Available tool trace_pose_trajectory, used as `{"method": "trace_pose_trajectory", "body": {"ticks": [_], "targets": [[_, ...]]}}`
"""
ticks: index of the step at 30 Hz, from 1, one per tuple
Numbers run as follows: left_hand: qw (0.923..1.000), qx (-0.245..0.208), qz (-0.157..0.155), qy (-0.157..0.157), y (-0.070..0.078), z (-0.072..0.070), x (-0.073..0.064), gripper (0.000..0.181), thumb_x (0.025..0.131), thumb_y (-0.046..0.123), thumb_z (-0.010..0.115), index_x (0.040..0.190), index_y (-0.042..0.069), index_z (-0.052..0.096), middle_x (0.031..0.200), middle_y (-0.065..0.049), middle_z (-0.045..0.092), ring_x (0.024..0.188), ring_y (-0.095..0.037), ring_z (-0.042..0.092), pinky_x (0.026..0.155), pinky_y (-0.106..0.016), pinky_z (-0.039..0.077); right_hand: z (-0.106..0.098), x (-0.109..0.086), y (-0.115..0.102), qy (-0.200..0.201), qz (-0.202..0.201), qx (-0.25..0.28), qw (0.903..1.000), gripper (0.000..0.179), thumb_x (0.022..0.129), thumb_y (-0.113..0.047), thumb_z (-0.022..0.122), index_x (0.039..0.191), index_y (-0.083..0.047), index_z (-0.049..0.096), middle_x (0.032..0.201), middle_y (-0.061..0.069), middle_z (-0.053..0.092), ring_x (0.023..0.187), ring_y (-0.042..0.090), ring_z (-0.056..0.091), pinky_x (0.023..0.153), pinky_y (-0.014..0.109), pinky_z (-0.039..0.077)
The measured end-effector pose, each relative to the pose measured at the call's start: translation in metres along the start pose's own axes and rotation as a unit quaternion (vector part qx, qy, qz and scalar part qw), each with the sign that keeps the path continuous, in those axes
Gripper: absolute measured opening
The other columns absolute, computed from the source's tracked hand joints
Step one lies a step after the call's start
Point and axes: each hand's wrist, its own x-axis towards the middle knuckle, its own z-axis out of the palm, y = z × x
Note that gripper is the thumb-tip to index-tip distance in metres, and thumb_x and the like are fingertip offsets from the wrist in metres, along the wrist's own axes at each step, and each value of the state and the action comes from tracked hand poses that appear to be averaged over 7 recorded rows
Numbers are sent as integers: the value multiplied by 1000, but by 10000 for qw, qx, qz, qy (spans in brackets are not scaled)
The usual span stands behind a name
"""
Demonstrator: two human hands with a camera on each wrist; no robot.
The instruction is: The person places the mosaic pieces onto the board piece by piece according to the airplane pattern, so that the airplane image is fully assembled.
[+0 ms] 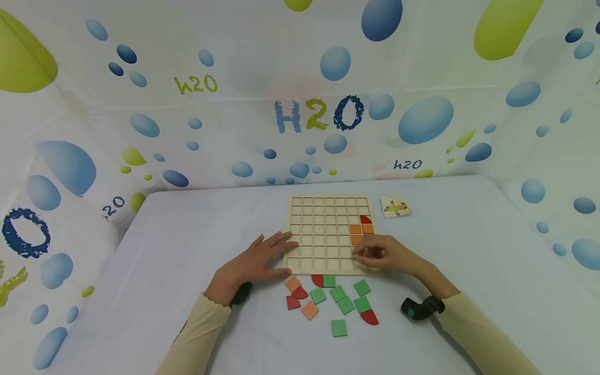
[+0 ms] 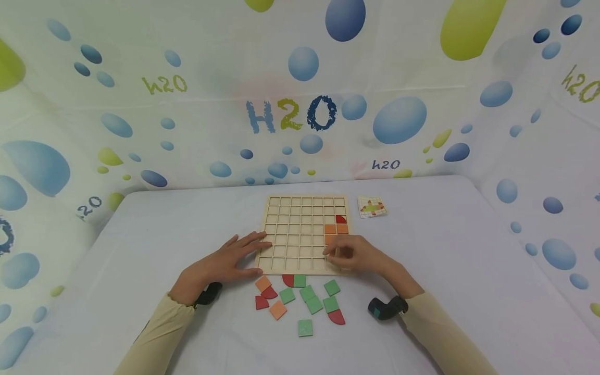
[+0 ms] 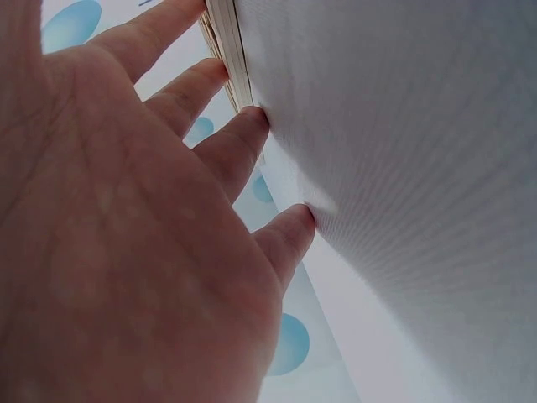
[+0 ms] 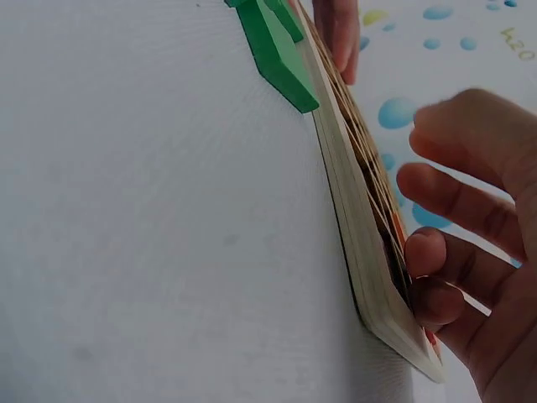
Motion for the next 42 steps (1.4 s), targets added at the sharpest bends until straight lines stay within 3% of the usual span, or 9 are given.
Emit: {"method": "trace_pose_trajectory", "body": {"ticks": [9,17,26,32,42], "targets": [[10000,-1,-16,18,2,1,-1,65,90,37,68,147,17,44,158,-8,31,147,-31,23,117,-59,12,-4,-7,-2,-530,-145,294,9981,19,83,5,73,98,-5,72,83,6,65,62,19,49,50,23,41],[10000,8,14,40,3,2,-3,65,90,36,68,147,15,44,157,-10,32,146,-33,23,117,-60,12,-5,-12,-2,-1211,-302,659,9900,20,83,-4,76,102,-9,72,90,6,67,67,21,52,52,27,46],[9999,6,63,106,4,3,-4,64,91,36,68,147,14,44,156,-11,33,146,-34,25,116,-61,13,-6,-14,-9,-1739,-373,440,9831,19,86,-12,76,104,-11,71,100,2,68,82,18,56,69,25,52],[10000,7,40,83,5,3,-4,65,90,36,68,147,15,44,157,-10,32,146,-33,24,116,-61,13,-5,-14,-9,-1809,-547,122,9819,21,84,-10,78,103,-10,71,101,2,69,88,16,58,76,24,53],[9999,13,106,127,5,4,-4,65,90,37,68,146,15,44,156,-10,33,146,-33,25,116,-62,13,-2,-12,-7,-1801,-740,209,9806,22,82,-9,78,103,-10,71,99,2,70,80,16,58,67,22,52]]}}
